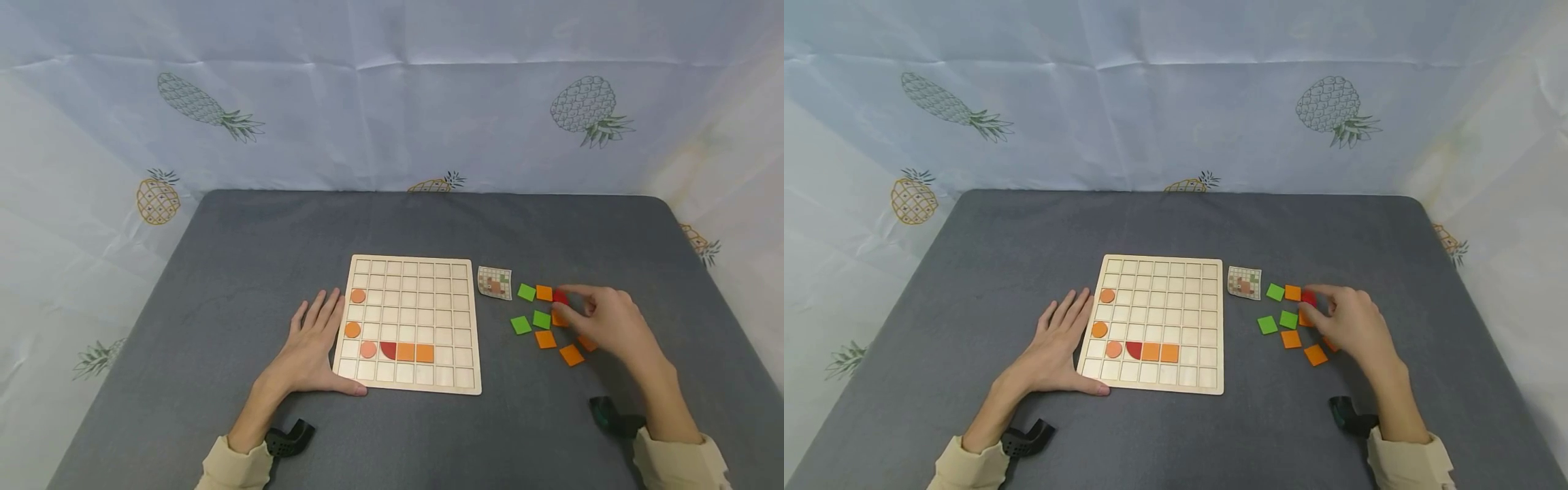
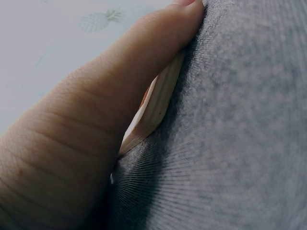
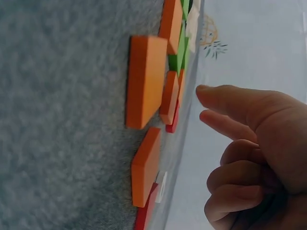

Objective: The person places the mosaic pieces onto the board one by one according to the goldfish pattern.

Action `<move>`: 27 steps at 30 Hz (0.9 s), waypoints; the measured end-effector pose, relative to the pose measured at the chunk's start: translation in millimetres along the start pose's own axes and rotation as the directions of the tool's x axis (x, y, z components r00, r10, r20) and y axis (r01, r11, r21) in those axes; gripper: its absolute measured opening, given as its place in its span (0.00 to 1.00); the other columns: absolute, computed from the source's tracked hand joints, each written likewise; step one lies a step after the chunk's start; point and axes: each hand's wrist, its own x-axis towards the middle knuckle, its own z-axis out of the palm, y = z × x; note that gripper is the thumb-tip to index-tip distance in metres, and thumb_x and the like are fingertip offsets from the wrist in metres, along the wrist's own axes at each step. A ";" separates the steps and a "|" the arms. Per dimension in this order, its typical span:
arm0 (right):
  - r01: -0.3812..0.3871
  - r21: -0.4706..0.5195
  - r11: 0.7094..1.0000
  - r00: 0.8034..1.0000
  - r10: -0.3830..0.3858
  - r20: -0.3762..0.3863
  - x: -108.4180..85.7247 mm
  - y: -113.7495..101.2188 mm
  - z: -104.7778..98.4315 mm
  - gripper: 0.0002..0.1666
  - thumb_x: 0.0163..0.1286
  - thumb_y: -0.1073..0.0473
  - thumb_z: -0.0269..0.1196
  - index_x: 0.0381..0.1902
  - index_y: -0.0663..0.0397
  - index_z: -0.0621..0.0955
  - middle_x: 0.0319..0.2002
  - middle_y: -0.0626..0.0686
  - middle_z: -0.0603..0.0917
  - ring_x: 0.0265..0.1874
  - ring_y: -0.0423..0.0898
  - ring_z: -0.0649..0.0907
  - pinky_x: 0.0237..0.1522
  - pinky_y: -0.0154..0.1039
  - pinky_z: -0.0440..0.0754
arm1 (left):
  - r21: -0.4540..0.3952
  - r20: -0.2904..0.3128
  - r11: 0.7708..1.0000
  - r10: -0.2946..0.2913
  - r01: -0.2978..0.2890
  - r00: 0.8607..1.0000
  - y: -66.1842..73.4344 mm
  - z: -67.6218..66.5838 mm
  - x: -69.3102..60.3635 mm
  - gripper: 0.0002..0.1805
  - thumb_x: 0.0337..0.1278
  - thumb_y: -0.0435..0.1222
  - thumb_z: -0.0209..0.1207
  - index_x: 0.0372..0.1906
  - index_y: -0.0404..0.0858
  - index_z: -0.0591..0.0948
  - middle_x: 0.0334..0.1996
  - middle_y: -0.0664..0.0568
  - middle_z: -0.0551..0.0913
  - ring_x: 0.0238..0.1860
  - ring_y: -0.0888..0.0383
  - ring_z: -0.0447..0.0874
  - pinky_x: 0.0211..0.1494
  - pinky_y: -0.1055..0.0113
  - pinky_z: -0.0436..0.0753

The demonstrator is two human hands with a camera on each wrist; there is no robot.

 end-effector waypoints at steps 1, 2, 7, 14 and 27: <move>-0.003 -0.007 1.000 1.000 0.003 0.005 1.4 1.6 0.4 0.27 0.72 0.51 0.67 0.60 0.65 0.82 0.11 0.44 0.59 0.08 0.39 0.56 0.12 0.33 0.56 | -0.001 0.000 1.000 0.000 0.000 1.000 -0.1 0.2 0.1 0.85 0.22 0.75 0.72 0.83 0.36 0.43 0.84 0.41 0.41 0.85 0.38 0.35 0.80 0.35 0.38; -0.009 -0.010 1.000 1.000 0.009 0.016 2.8 3.1 0.7 0.28 0.72 0.51 0.67 0.61 0.65 0.82 0.11 0.44 0.59 0.08 0.39 0.57 0.12 0.33 0.57 | -0.001 0.000 1.000 0.000 0.000 1.000 -0.2 0.3 0.3 0.85 0.22 0.75 0.72 0.83 0.36 0.43 0.84 0.40 0.41 0.85 0.38 0.35 0.80 0.35 0.38; -0.042 -0.029 0.999 0.997 0.044 0.069 7.8 8.2 2.5 0.29 0.72 0.52 0.66 0.62 0.67 0.81 0.11 0.45 0.60 0.08 0.40 0.58 0.13 0.33 0.57 | -0.007 0.003 1.000 0.001 -0.001 1.000 -0.3 0.4 0.4 0.85 0.22 0.75 0.72 0.83 0.36 0.42 0.84 0.41 0.41 0.85 0.38 0.35 0.81 0.35 0.37; -0.068 -0.034 0.997 0.995 0.070 0.068 10.7 11.7 3.4 0.27 0.71 0.53 0.66 0.60 0.66 0.81 0.11 0.45 0.63 0.08 0.41 0.60 0.13 0.33 0.57 | -0.002 0.003 1.000 -0.001 0.001 1.000 -0.2 0.1 0.3 0.85 0.22 0.75 0.72 0.83 0.35 0.43 0.85 0.41 0.41 0.85 0.38 0.35 0.81 0.35 0.38; -0.094 -0.079 0.992 0.987 0.103 0.125 17.1 14.9 -1.9 0.31 0.73 0.46 0.64 0.64 0.61 0.80 0.12 0.45 0.64 0.10 0.43 0.62 0.14 0.34 0.58 | -0.004 -0.002 1.000 -0.003 0.003 1.000 -0.4 0.9 0.3 0.85 0.21 0.74 0.73 0.83 0.35 0.44 0.84 0.41 0.42 0.84 0.38 0.36 0.80 0.35 0.39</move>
